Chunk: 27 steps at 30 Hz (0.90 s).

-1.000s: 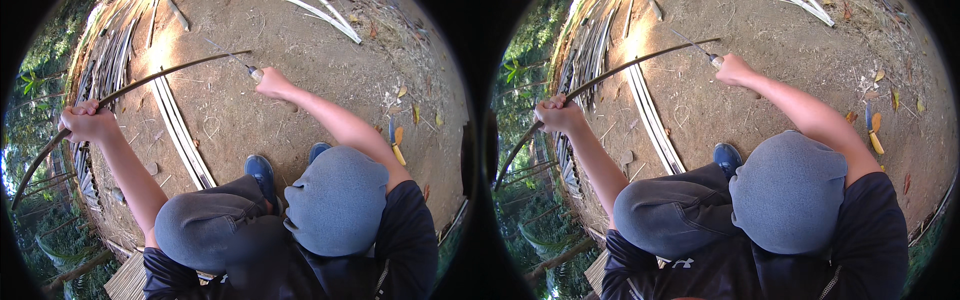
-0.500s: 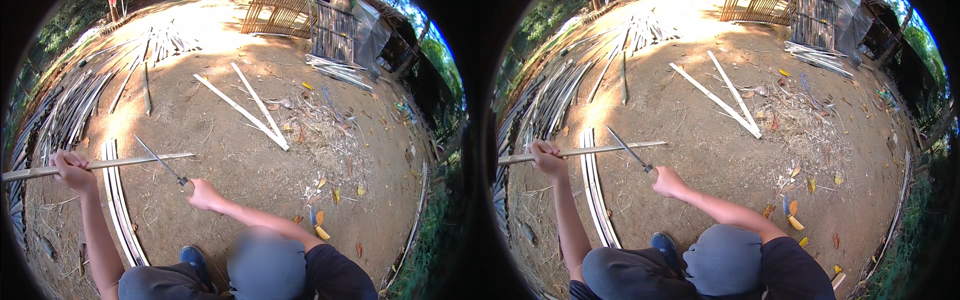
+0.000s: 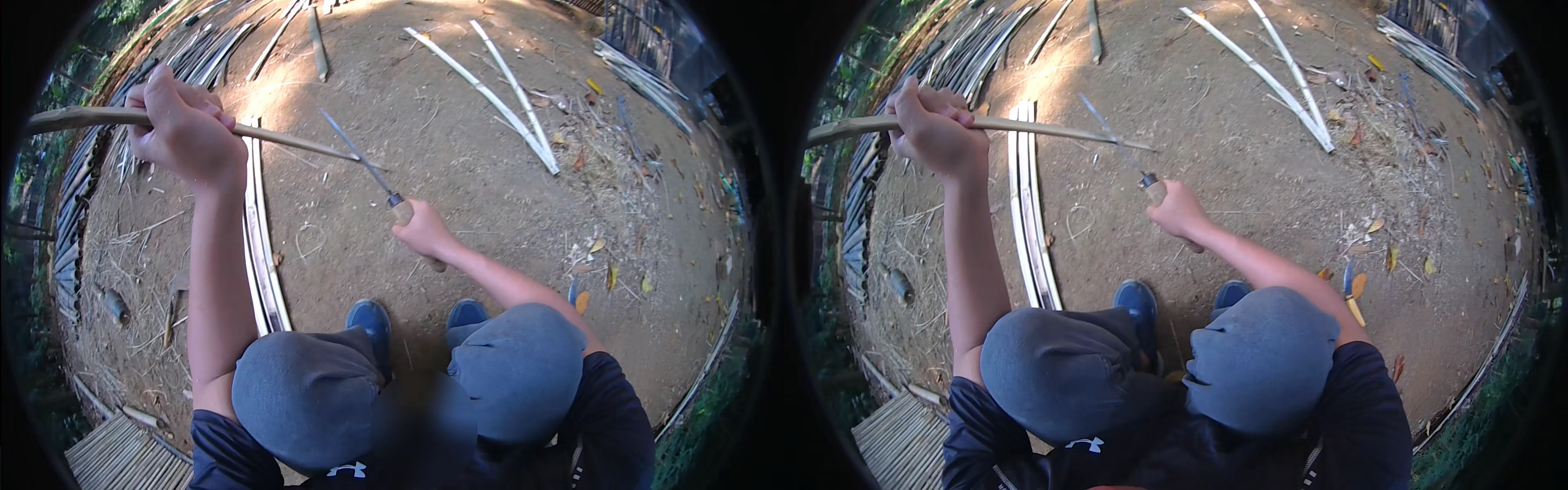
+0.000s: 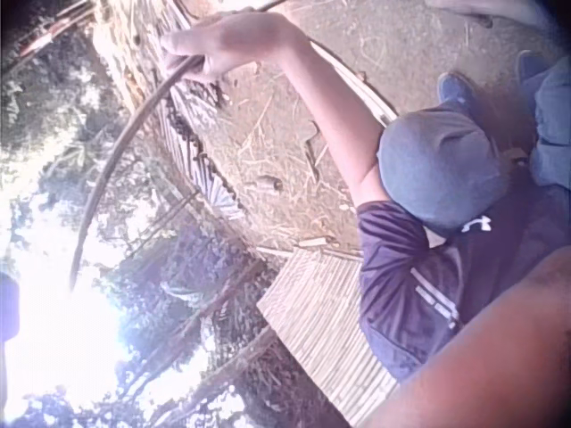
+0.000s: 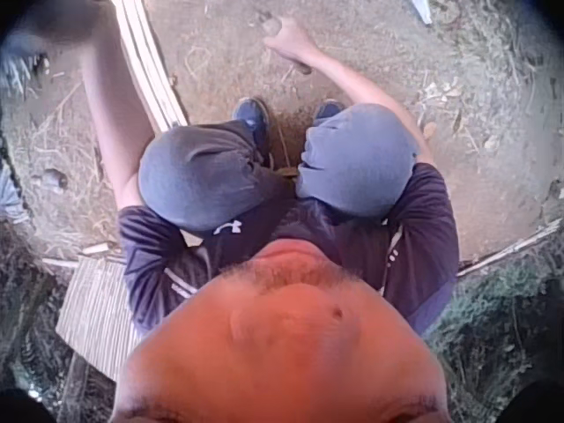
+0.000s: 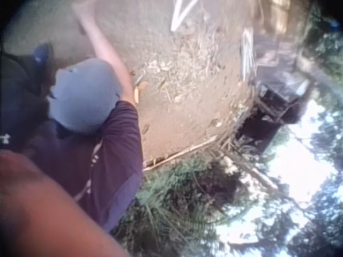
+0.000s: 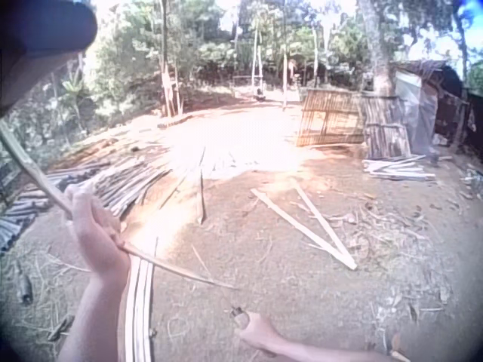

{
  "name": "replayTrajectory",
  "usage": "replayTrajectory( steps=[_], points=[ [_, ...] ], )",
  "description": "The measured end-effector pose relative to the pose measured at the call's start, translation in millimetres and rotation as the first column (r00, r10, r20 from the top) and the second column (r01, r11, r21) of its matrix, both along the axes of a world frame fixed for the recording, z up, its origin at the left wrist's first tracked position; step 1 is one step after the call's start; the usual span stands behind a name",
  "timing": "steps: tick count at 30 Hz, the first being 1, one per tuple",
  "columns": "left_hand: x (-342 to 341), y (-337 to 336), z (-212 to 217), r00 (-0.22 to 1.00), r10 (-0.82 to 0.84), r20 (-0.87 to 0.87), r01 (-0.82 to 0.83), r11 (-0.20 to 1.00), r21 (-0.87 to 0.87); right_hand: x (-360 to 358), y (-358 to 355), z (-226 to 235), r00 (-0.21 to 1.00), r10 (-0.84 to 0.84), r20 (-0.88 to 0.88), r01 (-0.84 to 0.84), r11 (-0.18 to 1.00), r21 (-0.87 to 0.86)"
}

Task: The person scrapes a strip of bamboo with a knife and kemudian handles the strip to check its surface.

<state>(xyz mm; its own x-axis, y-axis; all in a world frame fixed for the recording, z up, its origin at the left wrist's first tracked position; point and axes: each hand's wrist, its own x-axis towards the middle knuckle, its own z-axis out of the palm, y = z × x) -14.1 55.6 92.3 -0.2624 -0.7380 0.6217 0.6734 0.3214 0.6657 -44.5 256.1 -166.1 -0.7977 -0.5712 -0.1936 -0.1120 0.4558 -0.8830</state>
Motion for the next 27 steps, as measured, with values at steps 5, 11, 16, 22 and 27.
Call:
replayTrajectory(
  steps=[5,11,16,22,27],
  points=[
    [3,-32,-4,0.991,0.130,0.040,-0.132,0.991,0.032,14,-19,-5,0.974,-0.074,0.216,0.068,0.997,0.032],
    [-1,-55,-10,0.991,0.121,0.064,-0.126,0.988,0.087,-5,-17,-19,0.991,0.004,0.131,-0.004,1.000,0.004],
    [-1,-70,-8,0.982,0.181,0.051,-0.185,0.979,0.091,5,-25,-36,0.971,-0.093,0.219,0.100,0.995,-0.019],
    [-6,-63,-8,0.991,0.133,0.033,-0.136,0.979,0.151,-7,-2,-28,0.994,0.052,0.097,-0.049,0.998,-0.028],
    [0,-69,-16,0.998,-0.065,0.014,0.063,0.994,0.085,-19,-5,-11,0.944,0.033,0.330,-0.011,0.998,-0.070]
  ],
)
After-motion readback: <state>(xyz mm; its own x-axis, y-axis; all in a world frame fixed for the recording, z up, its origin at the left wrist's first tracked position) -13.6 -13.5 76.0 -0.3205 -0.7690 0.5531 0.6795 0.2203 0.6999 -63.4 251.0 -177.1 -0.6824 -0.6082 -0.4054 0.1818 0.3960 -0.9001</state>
